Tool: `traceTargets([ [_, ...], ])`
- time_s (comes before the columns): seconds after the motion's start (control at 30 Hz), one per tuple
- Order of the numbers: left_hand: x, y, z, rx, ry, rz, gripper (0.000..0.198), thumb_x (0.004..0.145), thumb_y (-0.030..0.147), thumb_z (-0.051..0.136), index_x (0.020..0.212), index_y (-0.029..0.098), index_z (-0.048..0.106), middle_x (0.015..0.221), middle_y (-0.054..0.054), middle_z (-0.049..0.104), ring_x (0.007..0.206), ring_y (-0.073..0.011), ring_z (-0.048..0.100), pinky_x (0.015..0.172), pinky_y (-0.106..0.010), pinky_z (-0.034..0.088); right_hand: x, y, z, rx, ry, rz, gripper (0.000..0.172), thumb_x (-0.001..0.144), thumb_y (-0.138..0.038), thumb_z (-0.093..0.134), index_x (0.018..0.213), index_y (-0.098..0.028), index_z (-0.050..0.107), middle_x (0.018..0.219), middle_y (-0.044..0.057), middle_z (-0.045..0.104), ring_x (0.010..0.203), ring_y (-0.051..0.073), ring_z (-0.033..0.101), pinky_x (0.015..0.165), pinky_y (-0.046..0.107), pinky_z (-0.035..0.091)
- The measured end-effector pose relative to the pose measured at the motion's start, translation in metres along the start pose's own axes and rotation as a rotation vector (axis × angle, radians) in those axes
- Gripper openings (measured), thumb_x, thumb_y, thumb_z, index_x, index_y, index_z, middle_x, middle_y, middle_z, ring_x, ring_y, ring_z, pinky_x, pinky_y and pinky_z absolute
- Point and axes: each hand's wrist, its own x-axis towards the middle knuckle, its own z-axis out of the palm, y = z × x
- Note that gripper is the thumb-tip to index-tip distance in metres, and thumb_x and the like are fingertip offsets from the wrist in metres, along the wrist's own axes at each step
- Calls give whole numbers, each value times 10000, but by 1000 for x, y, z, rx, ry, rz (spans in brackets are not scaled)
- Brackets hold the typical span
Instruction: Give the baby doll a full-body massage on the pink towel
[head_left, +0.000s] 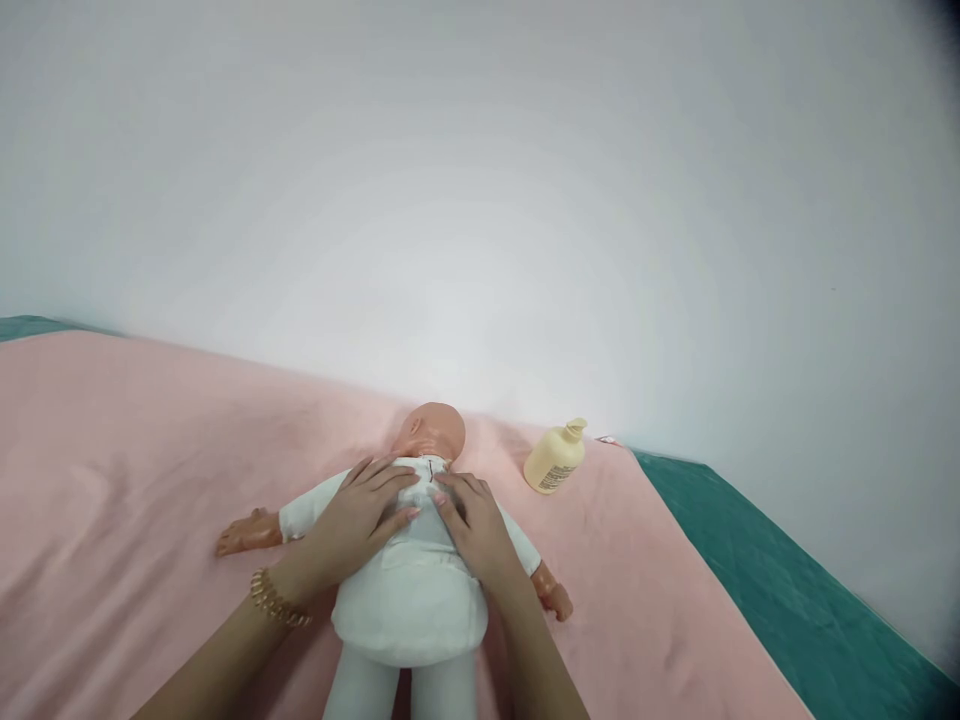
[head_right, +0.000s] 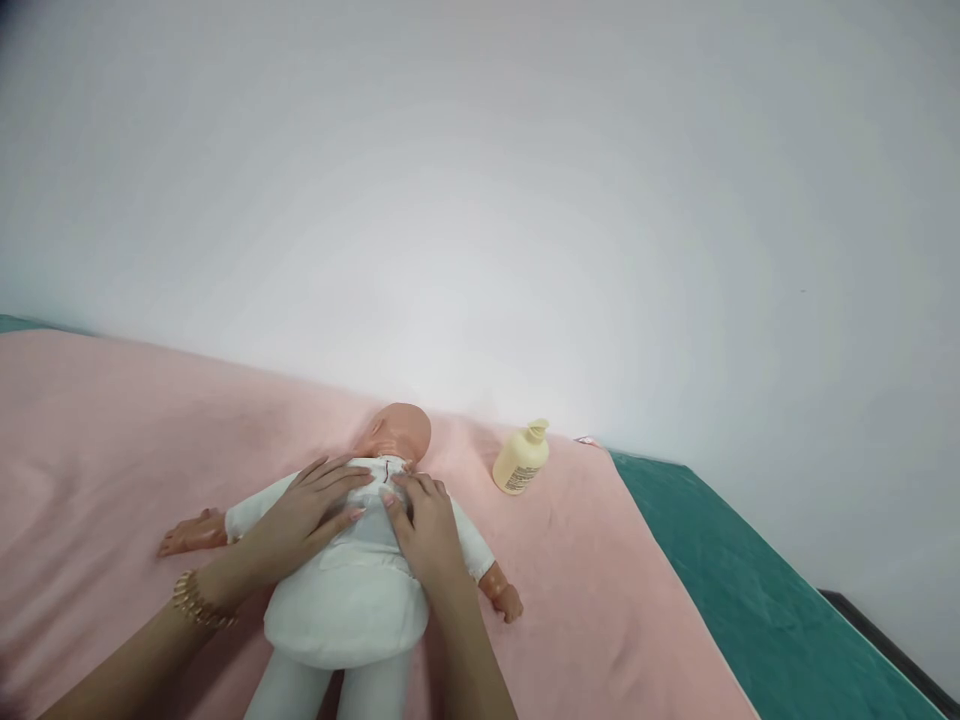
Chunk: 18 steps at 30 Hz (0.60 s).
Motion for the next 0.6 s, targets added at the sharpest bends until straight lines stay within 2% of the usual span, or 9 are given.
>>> traceTargets([
  [0.23,0,-1,2,-12,-4,-22,339,958,384,434,1219,231,587,1290,-51,614,1281,-240,463,1113,-493,297,-2,1,-3,8,-19,0,362,965,-406,464,1203,-184,623,1243,100,589,1159,243,494,1038,423,379],
  [0.33,2,4,-4,-79,49,-29,371,957,380,431,1254,203,566,1298,-80,607,1262,-246,483,1098,-484,331,-5,-10,-18,-13,-18,21,371,961,-385,473,1260,-192,580,1298,96,550,1200,239,467,1051,419,373],
  [0.43,3,21,-21,-227,66,-50,338,957,385,432,1183,210,613,1225,-66,646,1179,-232,546,1030,-413,414,-15,-32,-40,-46,-99,62,359,962,-332,466,1296,-232,551,1308,69,551,1218,236,467,1033,404,390],
  [0.47,2,29,-29,-296,28,-48,307,959,384,429,1092,220,652,1134,-47,681,1095,-215,589,970,-369,454,-20,-41,-48,-64,-154,70,353,959,-318,468,1293,-242,555,1297,64,564,1205,239,483,1018,399,402],
  [0.53,0,46,-46,-410,-178,-25,317,967,378,424,871,218,681,900,-10,700,869,-176,632,803,-295,497,-31,-59,-60,-128,-282,81,331,948,-288,486,1264,-258,581,1245,57,604,1166,249,520,988,397,418],
  [0.6,-3,62,-62,-423,-315,-13,291,950,353,481,784,211,673,810,11,685,786,-159,624,750,-265,483,-44,-74,-68,-192,-397,82,295,939,-241,489,1198,-283,625,1211,39,629,1153,251,538,977,391,419],
])
